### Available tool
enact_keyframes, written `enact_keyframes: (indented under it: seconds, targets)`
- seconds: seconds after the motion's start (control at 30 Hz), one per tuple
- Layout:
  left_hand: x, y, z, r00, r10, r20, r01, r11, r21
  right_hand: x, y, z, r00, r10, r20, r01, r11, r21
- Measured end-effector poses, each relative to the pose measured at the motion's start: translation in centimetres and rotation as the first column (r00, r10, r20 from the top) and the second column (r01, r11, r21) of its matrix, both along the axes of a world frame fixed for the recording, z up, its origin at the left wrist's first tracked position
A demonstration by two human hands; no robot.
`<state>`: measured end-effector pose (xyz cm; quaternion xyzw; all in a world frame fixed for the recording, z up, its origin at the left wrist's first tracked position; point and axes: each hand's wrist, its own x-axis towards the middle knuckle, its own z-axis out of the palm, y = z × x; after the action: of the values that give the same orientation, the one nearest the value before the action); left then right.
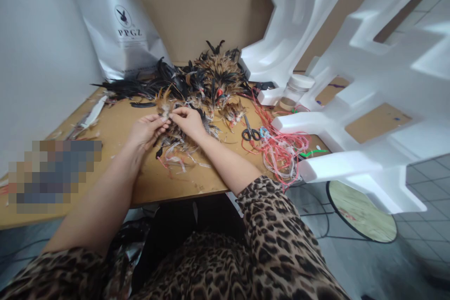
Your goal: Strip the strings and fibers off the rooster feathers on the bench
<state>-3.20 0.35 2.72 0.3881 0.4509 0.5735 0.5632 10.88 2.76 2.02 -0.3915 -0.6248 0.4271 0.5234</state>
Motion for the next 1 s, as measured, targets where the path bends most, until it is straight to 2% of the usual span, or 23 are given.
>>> enact_keyframes:
  seconds: [0.13, 0.27, 0.5, 0.7, 0.83, 0.93, 1.0]
  targets:
    - [0.0, -0.1, -0.1, 0.999, -0.037, 0.017, 0.037, 0.999, 0.001, 0.0, -0.1, 0.5, 0.982, 0.011, -0.189, -0.052, 0.975, -0.217]
    - [-0.1, -0.1, -0.1, 0.994, -0.083, 0.069, 0.086, 0.996, -0.039, 0.0, -0.6, 1.2, 0.966, 0.018, -0.256, -0.090, 0.958, -0.273]
    - [-0.4, 0.1, -0.2, 0.980, -0.127, 0.156, 0.143, 0.985, -0.098, 0.0, -0.7, 1.2, 0.972, 0.073, -0.221, -0.115, 0.977, -0.180]
    - [-0.4, 0.0, -0.3, 0.981, -0.164, 0.100, 0.173, 0.981, -0.087, -0.1, 0.0, 0.0, 0.979, 0.099, -0.178, -0.118, 0.988, -0.099]
    - [-0.3, -0.2, -0.1, 0.985, -0.168, 0.031, 0.169, 0.983, -0.069, -0.1, 0.1, -0.1, 0.985, 0.101, -0.137, -0.112, 0.991, -0.076]
    - [-0.5, -0.1, 0.1, 0.993, -0.116, 0.027, 0.117, 0.992, -0.046, 0.5, 0.0, 0.5, 0.997, 0.069, -0.020, -0.070, 0.997, -0.042]
    - [-0.7, 0.0, 0.3, 0.998, -0.043, 0.042, 0.045, 0.999, -0.031, 1.2, -0.1, 1.0, 0.984, 0.075, 0.161, -0.079, 0.997, 0.020]
